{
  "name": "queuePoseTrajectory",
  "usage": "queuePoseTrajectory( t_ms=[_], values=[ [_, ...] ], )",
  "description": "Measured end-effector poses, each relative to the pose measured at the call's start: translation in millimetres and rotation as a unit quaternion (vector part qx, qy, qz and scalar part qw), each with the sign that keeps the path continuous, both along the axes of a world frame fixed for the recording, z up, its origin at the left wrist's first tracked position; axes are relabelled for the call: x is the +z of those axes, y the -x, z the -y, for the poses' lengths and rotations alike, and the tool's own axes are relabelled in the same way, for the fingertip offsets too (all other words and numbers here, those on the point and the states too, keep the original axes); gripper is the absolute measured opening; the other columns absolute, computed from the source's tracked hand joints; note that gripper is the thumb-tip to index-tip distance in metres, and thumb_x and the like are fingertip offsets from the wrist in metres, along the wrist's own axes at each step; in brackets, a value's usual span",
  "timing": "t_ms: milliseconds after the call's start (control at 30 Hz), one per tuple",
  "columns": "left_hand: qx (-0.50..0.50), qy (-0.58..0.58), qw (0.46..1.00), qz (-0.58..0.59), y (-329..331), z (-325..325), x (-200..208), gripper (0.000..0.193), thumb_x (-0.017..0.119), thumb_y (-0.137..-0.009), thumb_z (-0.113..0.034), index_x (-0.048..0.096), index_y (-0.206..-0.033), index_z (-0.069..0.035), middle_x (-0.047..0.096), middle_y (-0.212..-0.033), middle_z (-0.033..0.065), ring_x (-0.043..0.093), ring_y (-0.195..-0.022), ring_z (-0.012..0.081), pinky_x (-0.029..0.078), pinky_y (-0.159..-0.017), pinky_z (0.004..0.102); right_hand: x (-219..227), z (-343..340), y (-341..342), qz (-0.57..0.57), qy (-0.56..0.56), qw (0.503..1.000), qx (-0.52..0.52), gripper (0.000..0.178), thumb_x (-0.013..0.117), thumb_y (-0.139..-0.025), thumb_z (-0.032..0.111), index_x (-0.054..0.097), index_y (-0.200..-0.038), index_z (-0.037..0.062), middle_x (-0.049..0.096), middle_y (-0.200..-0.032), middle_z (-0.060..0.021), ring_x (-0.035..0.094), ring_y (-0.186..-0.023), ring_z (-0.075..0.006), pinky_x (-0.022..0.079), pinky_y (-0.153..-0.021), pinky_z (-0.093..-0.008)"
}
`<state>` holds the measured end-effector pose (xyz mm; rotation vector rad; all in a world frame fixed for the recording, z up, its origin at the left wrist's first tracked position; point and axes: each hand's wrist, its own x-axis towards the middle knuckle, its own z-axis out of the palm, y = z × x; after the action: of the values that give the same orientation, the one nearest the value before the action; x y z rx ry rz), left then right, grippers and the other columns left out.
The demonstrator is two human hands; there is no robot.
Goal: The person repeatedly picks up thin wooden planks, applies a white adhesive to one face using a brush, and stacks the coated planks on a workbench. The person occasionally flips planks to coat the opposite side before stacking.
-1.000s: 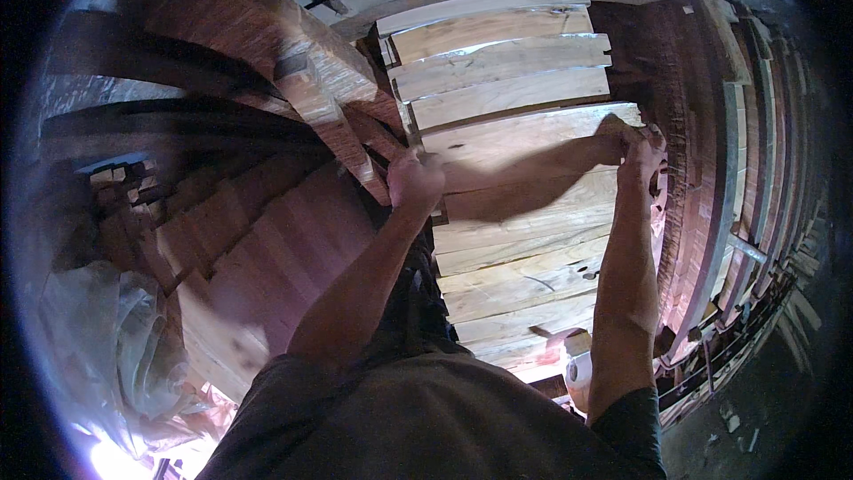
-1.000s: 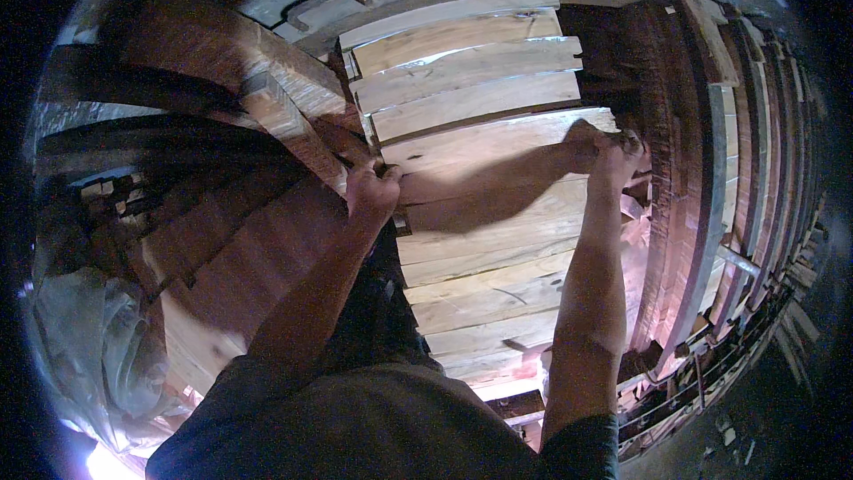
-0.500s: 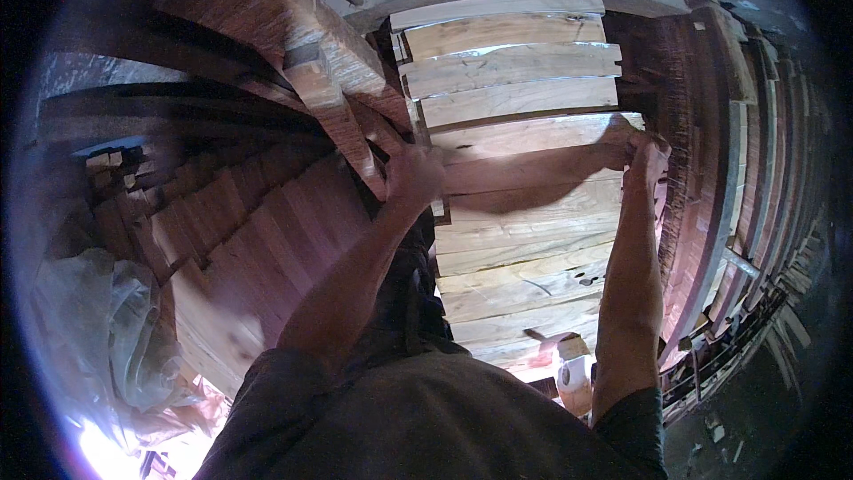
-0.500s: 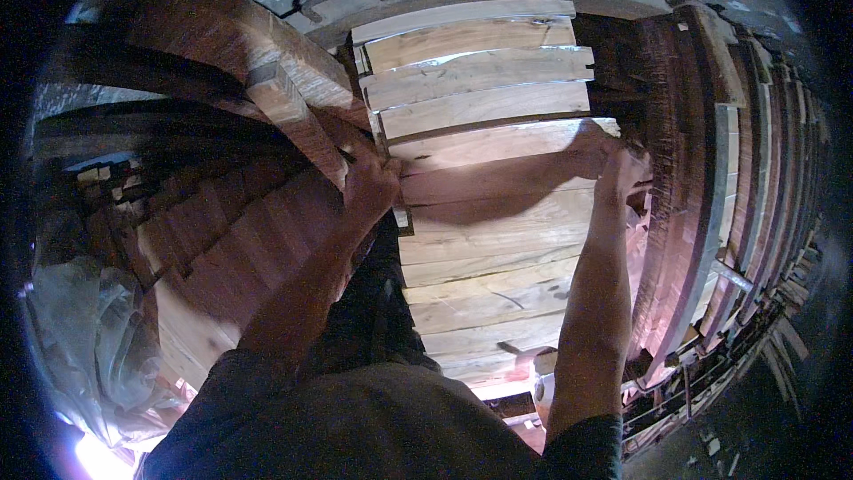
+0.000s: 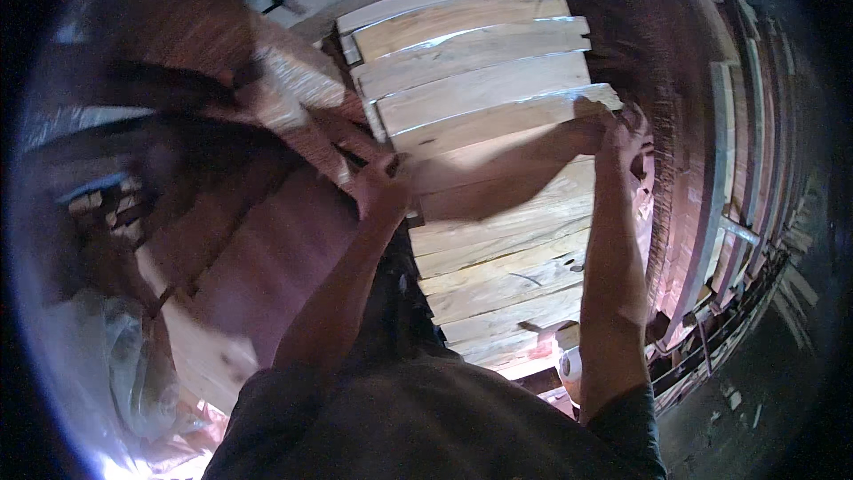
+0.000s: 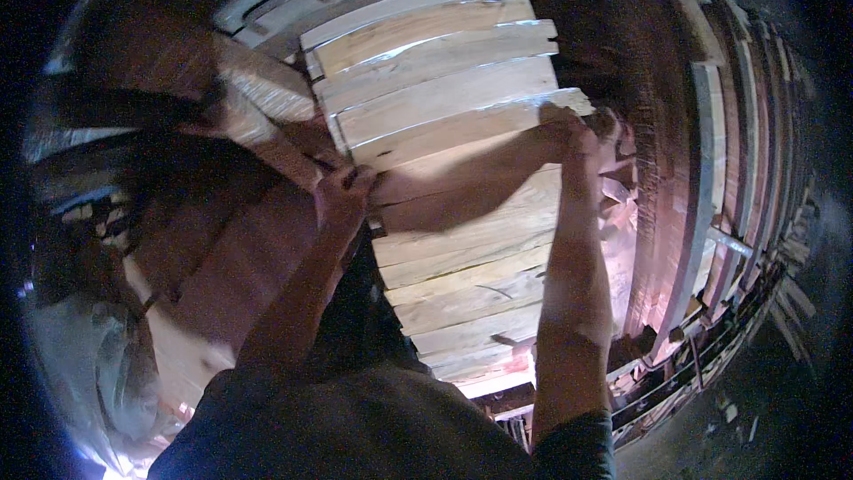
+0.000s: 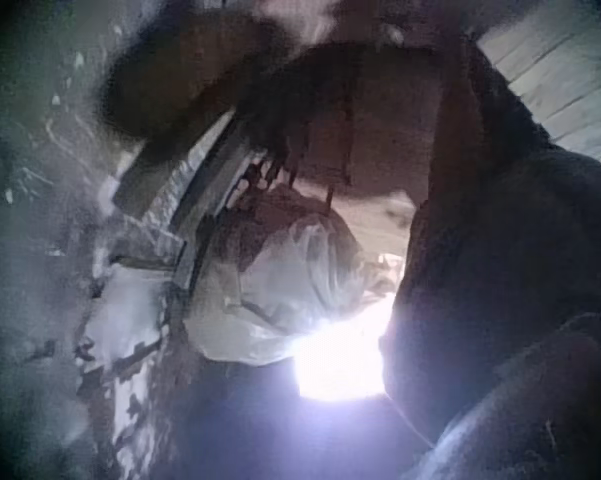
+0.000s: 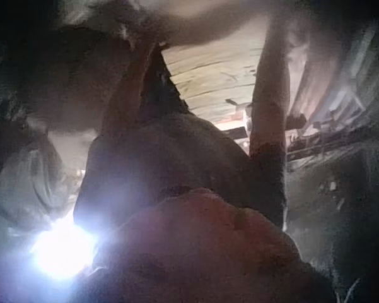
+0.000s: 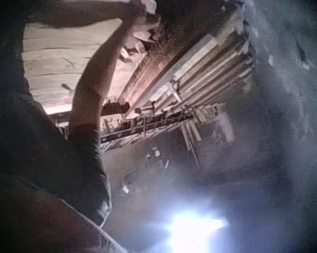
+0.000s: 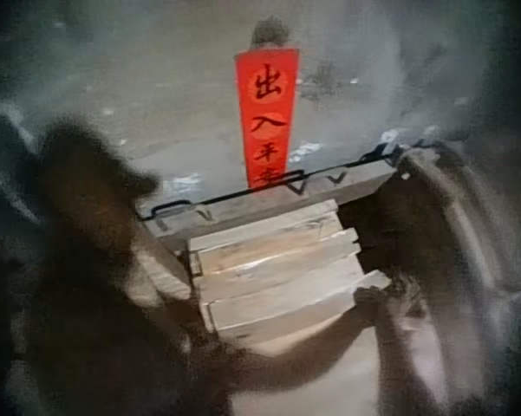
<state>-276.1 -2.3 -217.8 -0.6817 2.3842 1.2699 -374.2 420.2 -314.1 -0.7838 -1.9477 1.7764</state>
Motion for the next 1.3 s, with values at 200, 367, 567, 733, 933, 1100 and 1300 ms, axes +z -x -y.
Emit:
queuePoseTrajectory(
  t_ms=[200,367,567,733,933,1100,1300],
  values=[
    [0.029,0.034,0.995,-0.088,-16.3,-8.0,-13.8,0.026,0.071,-0.088,-0.024,0.072,-0.102,-0.001,0.070,-0.103,0.0190,0.065,-0.098,0.0336,0.047,-0.090,0.0413,19.9,38.7,-0.4,-0.070,-0.051,0.996,0.030,0.077,0.081,-0.076,0.017,0.044,-0.141,-0.0003,0.054,-0.137,-0.0145,0.050,-0.122,-0.0324,0.038,-0.107,-0.0424],
    [0.042,0.042,0.994,-0.091,-18.6,-7.4,-18.0,0.028,0.072,-0.087,-0.023,0.072,-0.105,-0.002,0.071,-0.105,0.0194,0.066,-0.101,0.0349,0.049,-0.091,0.0391,37.8,38.8,-4.5,0.093,-0.363,0.921,0.107,0.037,0.066,-0.089,0.029,0.063,-0.108,-0.0030,0.068,-0.091,-0.0181,0.065,-0.088,-0.0363,0.052,-0.085,-0.0384],
    [0.023,0.014,0.999,-0.043,-9.5,-2.5,-20.6,0.038,0.073,-0.085,-0.030,0.073,-0.111,-0.003,0.072,-0.108,0.0217,0.068,-0.103,0.0350,0.051,-0.092,0.0386,-5.0,-37.9,2.2,0.284,-0.544,0.755,0.232,0.059,0.063,-0.086,0.055,0.073,-0.092,-0.0018,0.070,-0.090,-0.0278,0.069,-0.087,-0.0428,0.056,-0.071,-0.0467],
    [0.041,0.062,0.994,-0.078,-18.2,17.2,-73.0,0.040,0.073,-0.084,-0.037,0.075,-0.108,-0.005,0.073,-0.104,0.0205,0.070,-0.100,0.0333,0.053,-0.089,0.0391,39.0,13.2,-1.6,0.247,-0.523,0.806,0.124,0.058,0.072,-0.077,0.057,0.074,-0.097,0.0024,0.071,-0.092,-0.0256,0.069,-0.091,-0.0425,0.057,-0.074,-0.0471],
    [0.057,0.021,0.993,-0.099,-10.0,2.9,-50.4,0.035,0.073,-0.084,-0.030,0.074,-0.104,-0.001,0.074,-0.094,0.0205,0.072,-0.089,0.0289,0.054,-0.084,0.0351,47.0,-2.8,-3.2,0.300,-0.456,0.802,0.245,0.045,0.074,-0.081,0.043,0.076,-0.096,-0.0001,0.073,-0.102,-0.0164,0.068,-0.100,-0.0286,0.052,-0.090,-0.0422],
    [0.145,-0.060,0.979,-0.131,-19.5,-0.3,-57.3,0.032,0.074,-0.082,-0.024,0.074,-0.101,0.000,0.075,-0.087,0.0141,0.070,-0.080,0.0201,0.053,-0.078,0.0313,71.1,23.0,-11.8,0.113,-0.377,0.835,0.384,0.034,0.063,-0.091,0.028,0.070,-0.113,0.0031,0.073,-0.100,-0.0176,0.070,-0.093,-0.0300,0.053,-0.084,-0.0364],
    [0.174,-0.080,0.977,-0.098,-11.7,-6.4,-39.6,0.029,0.074,-0.083,-0.022,0.074,-0.101,0.001,0.074,-0.081,0.0116,0.068,-0.076,0.0179,0.052,-0.075,0.0324,47.2,7.3,-18.0,0.116,-0.381,0.859,0.320,0.033,0.067,-0.085,0.022,0.071,-0.112,0.0021,0.073,-0.103,-0.0137,0.069,-0.096,-0.0274,0.052,-0.087,-0.0373]
  ],
)
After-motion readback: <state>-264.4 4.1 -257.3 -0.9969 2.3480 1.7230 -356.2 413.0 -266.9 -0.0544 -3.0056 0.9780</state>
